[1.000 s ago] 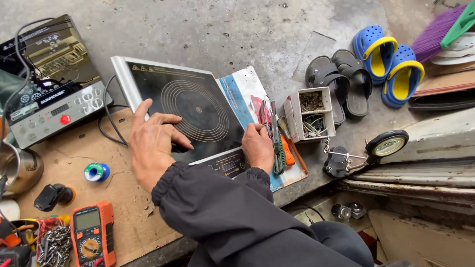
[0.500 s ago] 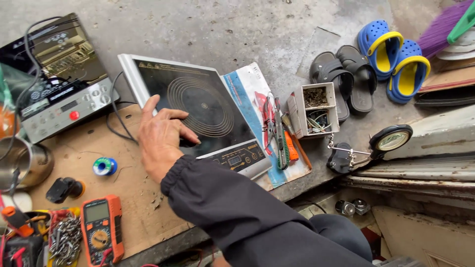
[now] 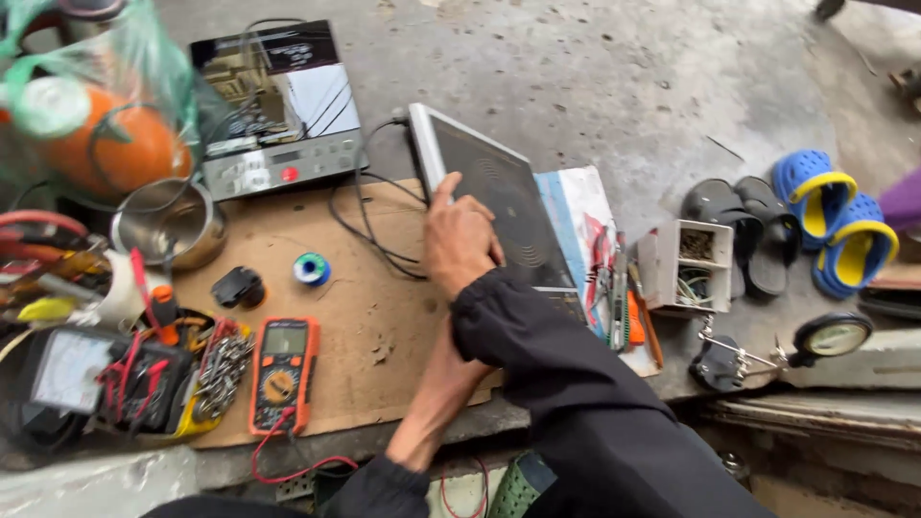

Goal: Unscrewing the back casing of an induction cooker using a power drill and opening it to expose internal components.

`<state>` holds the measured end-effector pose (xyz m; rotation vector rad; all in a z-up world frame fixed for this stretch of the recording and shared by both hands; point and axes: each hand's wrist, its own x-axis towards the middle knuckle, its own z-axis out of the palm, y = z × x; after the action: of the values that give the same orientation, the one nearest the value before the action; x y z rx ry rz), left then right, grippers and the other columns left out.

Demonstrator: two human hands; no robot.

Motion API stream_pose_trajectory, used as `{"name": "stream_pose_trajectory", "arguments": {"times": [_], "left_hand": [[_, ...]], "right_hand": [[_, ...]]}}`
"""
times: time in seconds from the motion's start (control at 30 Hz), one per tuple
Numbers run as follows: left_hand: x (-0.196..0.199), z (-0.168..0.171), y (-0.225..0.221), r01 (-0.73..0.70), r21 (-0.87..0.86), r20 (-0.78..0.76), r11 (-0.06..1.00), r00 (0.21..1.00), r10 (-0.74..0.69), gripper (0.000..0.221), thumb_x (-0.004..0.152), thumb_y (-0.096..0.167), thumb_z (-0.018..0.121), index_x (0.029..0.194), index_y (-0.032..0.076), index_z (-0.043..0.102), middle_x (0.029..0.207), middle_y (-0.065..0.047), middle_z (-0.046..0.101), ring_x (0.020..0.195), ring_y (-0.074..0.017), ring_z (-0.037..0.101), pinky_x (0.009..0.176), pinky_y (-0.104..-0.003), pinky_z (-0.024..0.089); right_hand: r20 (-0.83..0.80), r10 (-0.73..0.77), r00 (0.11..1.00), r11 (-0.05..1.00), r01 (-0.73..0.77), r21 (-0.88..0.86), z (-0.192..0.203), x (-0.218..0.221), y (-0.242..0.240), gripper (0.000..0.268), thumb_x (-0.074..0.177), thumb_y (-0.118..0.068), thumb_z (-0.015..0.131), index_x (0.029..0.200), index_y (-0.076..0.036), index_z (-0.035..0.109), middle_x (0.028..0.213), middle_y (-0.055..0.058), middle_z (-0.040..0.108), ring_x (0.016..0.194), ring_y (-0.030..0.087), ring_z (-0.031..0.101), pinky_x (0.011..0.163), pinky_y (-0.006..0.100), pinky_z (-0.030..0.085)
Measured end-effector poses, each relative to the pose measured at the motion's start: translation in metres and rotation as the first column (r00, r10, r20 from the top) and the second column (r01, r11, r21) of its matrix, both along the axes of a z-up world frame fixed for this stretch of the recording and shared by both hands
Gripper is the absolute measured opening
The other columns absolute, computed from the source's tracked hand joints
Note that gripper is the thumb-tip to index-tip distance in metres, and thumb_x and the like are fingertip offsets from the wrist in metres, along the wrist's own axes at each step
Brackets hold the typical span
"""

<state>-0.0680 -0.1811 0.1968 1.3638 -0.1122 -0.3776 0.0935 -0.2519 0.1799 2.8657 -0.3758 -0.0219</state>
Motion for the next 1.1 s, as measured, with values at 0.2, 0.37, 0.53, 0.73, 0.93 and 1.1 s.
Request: {"name": "stream_pose_trajectory", "arguments": {"times": [0.2,0.37,0.53,0.73,0.93,1.1], "left_hand": [[0.001,0.018,0.029,-0.121,0.086,-0.206,0.989,0.969,0.137,0.088,0.074,0.043,0.086,0.153,0.012,0.062,0.154,-0.011,0.073,0.136,-0.0211,0.070,0.112,-0.039,0.055],[-0.004,0.027,0.034,-0.135,0.170,-0.381,0.976,0.904,0.192,0.091,0.074,0.046,0.083,0.157,0.015,0.059,0.155,-0.009,0.073,0.136,-0.0225,0.072,0.109,-0.040,0.057],[-0.025,-0.013,0.073,-0.170,0.150,-0.474,0.974,0.852,0.222,0.100,0.062,0.048,0.082,0.153,0.011,0.063,0.132,-0.010,0.080,0.113,-0.0218,0.070,0.099,-0.038,0.055],[-0.027,-0.052,0.104,-0.199,0.032,-0.482,0.979,0.855,0.190,0.067,0.076,0.033,0.083,0.139,0.011,0.071,0.118,-0.006,0.073,0.108,-0.0192,0.064,0.108,-0.036,0.049],[-0.019,-0.052,0.112,-0.195,0.302,-0.464,0.933,0.825,0.322,0.060,0.082,0.042,0.074,0.135,0.013,0.076,0.121,-0.006,0.082,0.117,-0.0207,0.071,0.112,-0.036,0.050],[-0.003,-0.110,0.121,-0.151,0.575,-0.343,0.804,0.848,0.404,0.093,0.091,0.075,0.076,0.165,0.022,0.059,0.164,-0.024,0.057,0.152,-0.0415,0.056,0.125,-0.053,0.045]], "right_hand": [[-0.131,0.046,0.990,0.999,-0.044,0.018,0.024,-0.008,-0.003,0.094,0.100,-0.030,0.062,0.174,0.007,0.015,0.119,0.042,0.066,0.081,0.045,0.077,0.041,0.049,0.064],[-0.130,0.066,0.989,0.997,-0.071,-0.035,0.024,-0.031,0.031,0.090,0.105,-0.033,0.059,0.174,0.008,0.018,0.115,0.046,0.067,0.072,0.030,0.074,0.050,0.038,0.067],[-0.041,0.257,0.966,0.934,-0.237,0.266,0.028,-0.065,0.037,0.103,0.100,-0.054,0.074,0.170,0.006,0.029,0.107,0.024,0.069,0.085,0.032,0.073,0.073,0.047,0.062],[0.100,-0.232,0.968,0.696,0.093,0.712,0.000,-0.115,-0.084,0.071,0.102,-0.068,0.057,0.157,-0.024,0.058,0.154,0.005,0.069,0.126,0.033,0.072,0.095,0.051,0.059],[-0.250,-0.567,0.785,0.223,0.439,0.871,-0.007,-0.137,-0.132,0.073,0.102,-0.060,0.050,0.141,0.000,0.064,0.137,0.019,0.068,0.120,0.028,0.062,0.102,0.049,0.047],[-0.272,-0.480,0.834,0.125,0.372,0.920,-0.037,-0.143,-0.127,0.096,0.099,-0.077,0.061,0.150,0.004,0.068,0.161,0.033,0.058,0.158,0.048,0.045,0.130,0.059,0.035]]}}
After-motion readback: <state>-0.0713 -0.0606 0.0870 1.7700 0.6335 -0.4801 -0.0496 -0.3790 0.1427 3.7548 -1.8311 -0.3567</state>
